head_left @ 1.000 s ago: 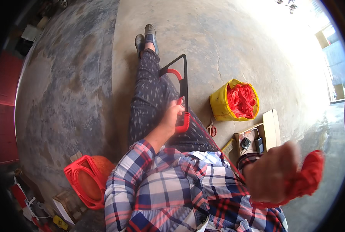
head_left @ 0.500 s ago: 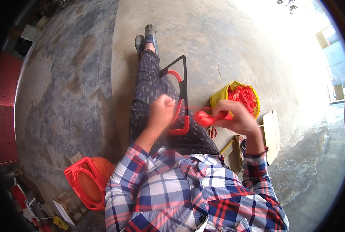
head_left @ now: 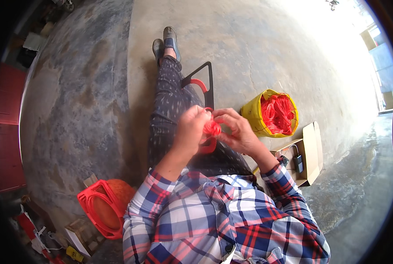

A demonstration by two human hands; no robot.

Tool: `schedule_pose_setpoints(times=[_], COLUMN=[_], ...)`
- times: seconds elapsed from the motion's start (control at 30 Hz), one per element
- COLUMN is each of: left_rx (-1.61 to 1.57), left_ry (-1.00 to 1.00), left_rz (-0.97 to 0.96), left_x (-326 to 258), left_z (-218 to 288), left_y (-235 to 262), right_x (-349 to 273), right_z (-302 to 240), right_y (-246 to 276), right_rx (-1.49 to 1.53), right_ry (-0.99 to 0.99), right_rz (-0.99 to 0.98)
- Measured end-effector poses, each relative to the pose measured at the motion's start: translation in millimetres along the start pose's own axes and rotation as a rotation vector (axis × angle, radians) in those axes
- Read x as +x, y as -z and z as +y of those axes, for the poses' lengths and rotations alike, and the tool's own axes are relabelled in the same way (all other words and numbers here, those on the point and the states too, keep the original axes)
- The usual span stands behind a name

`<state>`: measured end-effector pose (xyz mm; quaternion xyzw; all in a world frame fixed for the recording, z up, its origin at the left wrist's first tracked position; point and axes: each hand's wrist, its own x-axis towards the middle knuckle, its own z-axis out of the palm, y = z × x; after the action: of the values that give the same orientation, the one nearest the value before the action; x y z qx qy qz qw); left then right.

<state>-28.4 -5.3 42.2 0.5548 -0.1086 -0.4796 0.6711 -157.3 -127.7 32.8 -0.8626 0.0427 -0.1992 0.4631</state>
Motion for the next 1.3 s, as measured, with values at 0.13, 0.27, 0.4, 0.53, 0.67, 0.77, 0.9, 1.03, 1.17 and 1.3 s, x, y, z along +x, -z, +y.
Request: schedule_pose_setpoints(times=[0.13,0.27,0.4,0.53,0.67,0.77,0.9,1.03,1.17,1.3], left_rx=[-0.133,0.218,0.084,-0.026,-0.033,0.465,0.877,0.466,-0.199,0.964], left_ry=[0.103,0.220,0.322,0.400,0.401,-0.138,-0.752,-0.366,-0.259,-0.736], left_rz=[0.013,0.055,0.048,0.004,-0.005,0.161,-0.117,-0.253,-0.155,-0.068], left_x=[14.6,15.5,19.0,19.4,15.7,5.7,-32.6,-44.2,-23.2,-0.9], left_z=[-17.6,-40.8,-54.3,-55.1,-54.7,-64.6,-23.2,-18.0,-6.8,6.6], left_y=[7.8,14.4,10.9,14.7,21.3,13.4,-21.8,-27.1,7.7,46.0], right_x=[-12.4,-41.3,-74.0,-89.9,-104.6,-107.3,-105.9,-72.4,-47.0,-24.6], right_z=[-21.8,-49.7,-90.2,-115.8,-64.4,-19.8,10.1,-9.3,18.0,46.7], right_y=[43.4,87.5,126.3,148.6,148.2,123.6,42.1,-17.0,20.5,32.8], right_rx=[0.752,1.085,1.102,0.722,0.346,0.719,1.064,1.129,0.977,0.657], right_ry=[-0.284,-0.237,-0.049,0.080,-0.560,-0.641,-0.731,-0.724,-0.735,-0.721], right_rz=[0.300,0.531,0.435,0.213,0.914,0.919,0.403,0.023,-0.136,0.055])
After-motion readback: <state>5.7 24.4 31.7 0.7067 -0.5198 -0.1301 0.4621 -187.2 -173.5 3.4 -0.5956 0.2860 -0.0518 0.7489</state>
